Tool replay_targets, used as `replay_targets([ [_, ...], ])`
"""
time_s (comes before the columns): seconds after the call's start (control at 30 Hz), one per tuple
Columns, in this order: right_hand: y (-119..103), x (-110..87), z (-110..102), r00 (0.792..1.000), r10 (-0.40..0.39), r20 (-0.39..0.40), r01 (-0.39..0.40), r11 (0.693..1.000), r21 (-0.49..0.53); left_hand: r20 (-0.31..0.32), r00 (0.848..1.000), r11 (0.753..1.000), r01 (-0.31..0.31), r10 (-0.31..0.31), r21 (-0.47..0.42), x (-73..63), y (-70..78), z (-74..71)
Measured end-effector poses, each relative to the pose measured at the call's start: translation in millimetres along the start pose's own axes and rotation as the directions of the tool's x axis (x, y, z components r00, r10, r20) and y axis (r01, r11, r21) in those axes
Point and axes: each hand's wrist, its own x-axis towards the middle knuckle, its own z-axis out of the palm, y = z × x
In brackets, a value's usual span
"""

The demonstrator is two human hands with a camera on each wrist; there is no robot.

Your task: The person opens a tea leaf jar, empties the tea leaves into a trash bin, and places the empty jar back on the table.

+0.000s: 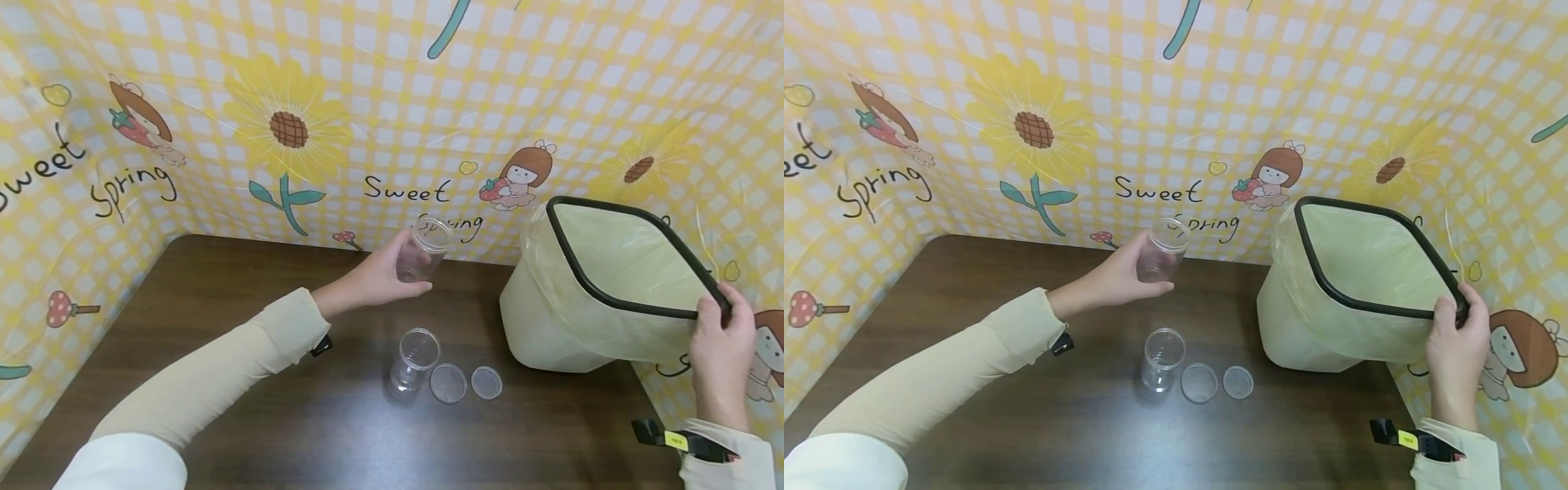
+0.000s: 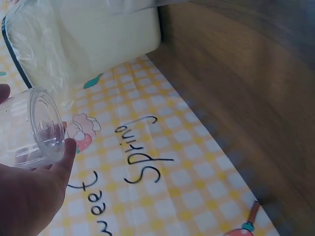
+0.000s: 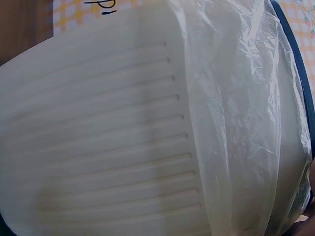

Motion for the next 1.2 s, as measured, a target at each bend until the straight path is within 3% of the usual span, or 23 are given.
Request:
replay_targets([
  [0.63, -2, 2.8, 0, 1.000, -0.018, -0.008, 0.018, 1.000, 0.006, -0.045, 0.999, 0.999, -0.005, 0.003, -0.050, -47.6, -26.9, -28.3],
  [0.83, -2, 3.4, 0, 1.000, -0.022, -0.010, 0.022, 1.000, 0.013, -0.054, 0.998, 0.999, 0.020, -0.022, -0.031, -60.5, -33.1, -27.1],
  [1.2, 1, 2.1, 0, 1.000, -0.001, 0.011, 0.001, 1.000, 0.002, -0.035, 0.998, 0.993, 0.056, -0.060, -0.108, -90.5, -58.9, -14.8],
])
